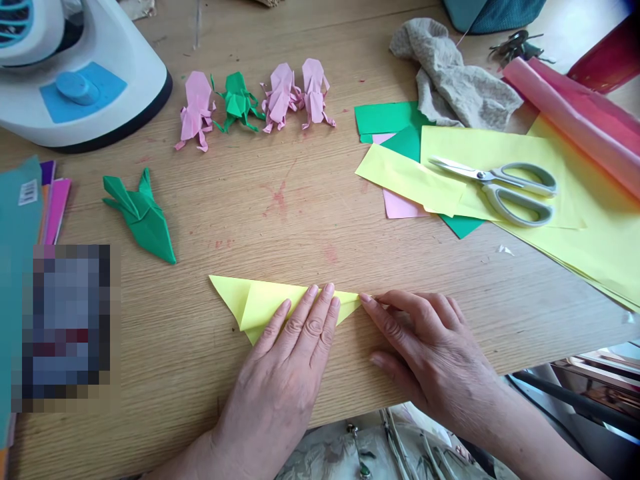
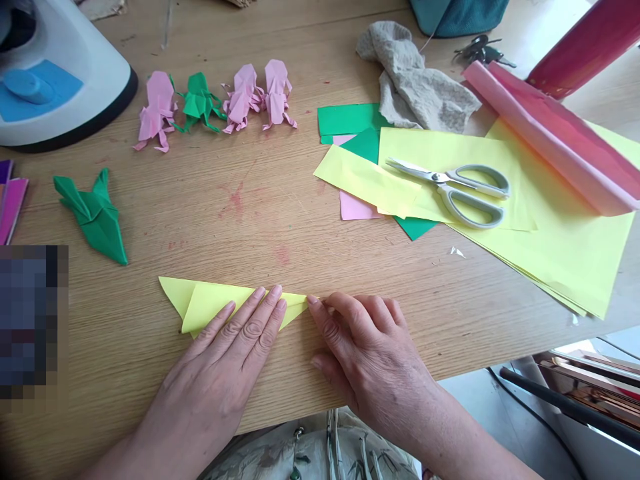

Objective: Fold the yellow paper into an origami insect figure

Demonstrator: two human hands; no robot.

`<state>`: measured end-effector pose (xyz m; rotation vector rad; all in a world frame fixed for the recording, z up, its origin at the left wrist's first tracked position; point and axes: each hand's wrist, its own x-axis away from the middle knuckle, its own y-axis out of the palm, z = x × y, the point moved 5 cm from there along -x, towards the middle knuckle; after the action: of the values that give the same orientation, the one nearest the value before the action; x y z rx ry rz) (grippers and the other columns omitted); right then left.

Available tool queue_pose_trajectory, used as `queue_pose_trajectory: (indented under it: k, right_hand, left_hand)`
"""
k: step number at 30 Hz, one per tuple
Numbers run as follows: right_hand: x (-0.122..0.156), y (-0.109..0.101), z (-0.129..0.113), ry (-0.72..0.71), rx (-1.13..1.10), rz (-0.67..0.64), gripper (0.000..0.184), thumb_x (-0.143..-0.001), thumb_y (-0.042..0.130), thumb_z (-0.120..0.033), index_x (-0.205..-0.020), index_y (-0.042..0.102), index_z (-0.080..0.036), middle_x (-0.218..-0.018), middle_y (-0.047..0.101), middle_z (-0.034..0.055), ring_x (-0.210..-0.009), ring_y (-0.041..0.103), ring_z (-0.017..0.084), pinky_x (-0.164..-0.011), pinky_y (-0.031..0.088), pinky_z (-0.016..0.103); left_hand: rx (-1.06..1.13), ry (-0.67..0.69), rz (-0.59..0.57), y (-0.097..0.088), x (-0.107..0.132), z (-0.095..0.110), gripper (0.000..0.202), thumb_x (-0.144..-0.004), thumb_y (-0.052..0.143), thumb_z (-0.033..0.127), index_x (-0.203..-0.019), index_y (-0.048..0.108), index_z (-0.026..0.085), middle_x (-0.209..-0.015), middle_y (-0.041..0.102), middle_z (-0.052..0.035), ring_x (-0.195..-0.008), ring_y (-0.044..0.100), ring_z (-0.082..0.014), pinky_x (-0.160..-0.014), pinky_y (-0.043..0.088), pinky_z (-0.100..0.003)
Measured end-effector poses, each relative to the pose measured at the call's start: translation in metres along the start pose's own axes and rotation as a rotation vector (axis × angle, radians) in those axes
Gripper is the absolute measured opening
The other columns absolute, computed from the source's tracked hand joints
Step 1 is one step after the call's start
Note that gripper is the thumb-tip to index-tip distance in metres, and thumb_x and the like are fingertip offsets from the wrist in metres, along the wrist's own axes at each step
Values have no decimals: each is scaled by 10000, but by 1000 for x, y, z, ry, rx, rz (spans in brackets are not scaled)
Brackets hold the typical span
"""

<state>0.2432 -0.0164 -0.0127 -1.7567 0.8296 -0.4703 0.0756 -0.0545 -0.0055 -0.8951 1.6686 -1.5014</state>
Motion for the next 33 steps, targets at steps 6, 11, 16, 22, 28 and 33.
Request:
queue_pose_trajectory:
  k: [6,11,16,22,28,33]
  right_hand:
    - [0,0,-1,-4,10,3,510,-981,524,-358,-1422,484,-106,-1260,562,153,-1024,495,259,-871,394,434]
    - [-2,-2,-5,-11,39,24,502,-976,538,-346,-1393,504,-69,-1254,576,162,-1020,505,267,-859,402,429]
    - [-5,-4,-11,-47,77,76,449,-969,547,-279,-1341,537,-26,-1268,590,174,-1011,514,270,-846,418,417]
    - [-6,-3,-15,-21,99,114,426,-969,532,-232,-1309,542,24,-1231,608,193,-985,514,269,-826,433,418]
    - [-7,-2,-19,-13,118,111,394,-968,516,-172,-1306,539,29,-1246,606,202,-991,533,263,-834,457,419]
    - [-4,2,-16,75,68,104,428,-983,492,-208,-1382,489,-53,-1273,587,184,-1064,541,273,-874,470,430]
  left_hand:
    - [-22,-8,-11,-1,-2,1,548,-996,164,147,-1467,420,34,-1557,406,-113,-1414,414,-254,-1156,302,-431]
    - [-35,-5,-28,-1,-3,1,556,-983,165,138,-1464,428,43,-1558,406,-105,-1423,402,-249,-1166,287,-438]
    - [-32,-15,-23,-2,-3,1,556,-994,151,153,-1461,429,37,-1557,406,-109,-1421,405,-246,-1164,284,-444]
    - [-17,-25,-17,0,-2,2,551,-996,155,146,-1464,424,37,-1558,401,-115,-1421,400,-249,-1162,283,-466]
    - [-26,-29,-8,0,-2,2,549,-991,162,134,-1452,444,39,-1555,406,-108,-1413,412,-248,-1153,296,-475]
    - [-30,-30,5,-1,-4,2,543,-983,180,122,-1445,455,43,-1549,414,-104,-1407,419,-246,-1147,302,-482]
